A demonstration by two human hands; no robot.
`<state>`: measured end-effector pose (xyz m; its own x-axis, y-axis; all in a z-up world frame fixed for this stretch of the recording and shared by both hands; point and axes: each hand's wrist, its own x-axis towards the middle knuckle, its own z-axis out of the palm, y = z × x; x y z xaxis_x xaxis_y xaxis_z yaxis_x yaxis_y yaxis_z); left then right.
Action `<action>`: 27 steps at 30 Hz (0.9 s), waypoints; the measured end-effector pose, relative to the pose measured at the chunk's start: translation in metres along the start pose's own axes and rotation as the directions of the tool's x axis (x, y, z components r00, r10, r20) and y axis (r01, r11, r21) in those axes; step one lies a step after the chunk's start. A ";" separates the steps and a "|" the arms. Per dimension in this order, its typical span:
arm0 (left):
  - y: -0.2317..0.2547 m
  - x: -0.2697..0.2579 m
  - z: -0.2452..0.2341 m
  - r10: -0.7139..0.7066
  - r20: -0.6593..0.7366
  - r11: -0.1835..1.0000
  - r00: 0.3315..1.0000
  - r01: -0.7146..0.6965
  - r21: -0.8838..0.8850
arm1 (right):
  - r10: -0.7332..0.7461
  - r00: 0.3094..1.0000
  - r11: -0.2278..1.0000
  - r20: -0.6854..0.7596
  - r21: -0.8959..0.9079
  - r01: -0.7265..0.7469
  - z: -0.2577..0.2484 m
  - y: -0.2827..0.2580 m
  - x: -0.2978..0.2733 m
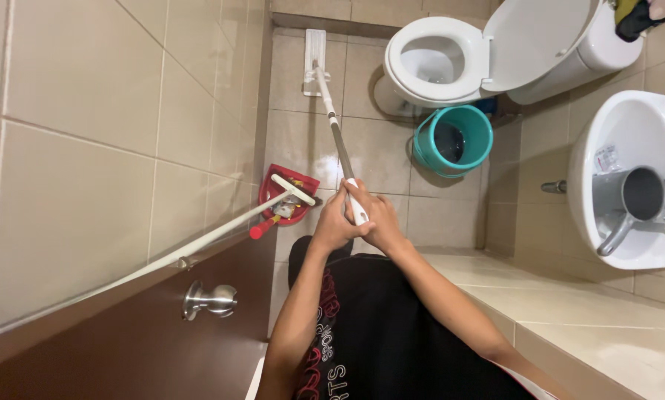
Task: The person mops a tiled bathroom floor using a flat mop, rinsing it in a bucket between passes.
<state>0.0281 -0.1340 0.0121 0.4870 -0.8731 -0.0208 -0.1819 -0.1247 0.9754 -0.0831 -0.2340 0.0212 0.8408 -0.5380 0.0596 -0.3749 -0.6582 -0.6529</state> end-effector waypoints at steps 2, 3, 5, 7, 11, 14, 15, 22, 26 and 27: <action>0.001 0.002 0.002 -0.034 0.034 0.999 0.999 0.034 0.006 | -0.013 1.000 1.000 -0.025 0.002 0.013 -0.002 -0.001 0.001; 0.002 0.002 0.003 -0.035 0.019 0.999 0.999 0.034 0.018 | -0.027 0.998 1.000 -0.048 0.006 0.028 -0.003 -0.002 0.001; 0.000 -0.002 0.005 -0.033 0.003 0.999 0.999 0.033 0.035 | -0.008 0.999 1.000 -0.042 0.026 0.009 -0.004 -0.002 0.000; -0.006 -0.007 0.009 -0.105 0.013 0.994 0.994 0.105 0.018 | 0.014 0.999 0.999 -0.038 0.043 -0.012 -0.002 -0.001 -0.007; -0.034 -0.026 0.023 0.002 -0.002 0.979 1.000 -0.001 0.204 | -0.096 0.990 0.993 -0.099 -0.080 0.088 0.011 0.010 -0.021; -0.044 -0.052 0.032 0.041 -0.156 0.992 0.987 -0.021 0.126 | -0.090 0.991 0.992 -0.103 -0.095 0.080 0.020 0.014 -0.037; -0.043 -0.056 0.032 0.031 -0.205 0.997 0.978 -0.016 0.074 | -0.094 0.989 0.992 -0.116 -0.089 0.084 0.022 0.013 -0.040; -0.021 -0.095 0.020 -0.030 -0.283 0.982 0.959 0.081 0.171 | -0.108 0.982 0.993 -0.155 -0.070 0.099 0.024 -0.014 -0.070; -0.021 -0.124 0.019 0.051 -0.249 0.994 0.967 -0.027 0.101 | -0.031 0.988 0.998 -0.153 -0.063 0.021 0.030 -0.028 -0.097; -0.022 -0.131 0.018 -0.011 -0.211 0.998 0.978 0.023 0.051 | -0.011 0.989 0.997 -0.147 -0.080 -0.001 0.033 -0.031 -0.106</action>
<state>-0.0471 -0.0250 -0.0107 0.6580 -0.7529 0.0147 -0.2144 -0.1685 0.9621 -0.1475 -0.1394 0.0103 0.7785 -0.6021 0.1769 -0.4054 -0.6977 -0.5907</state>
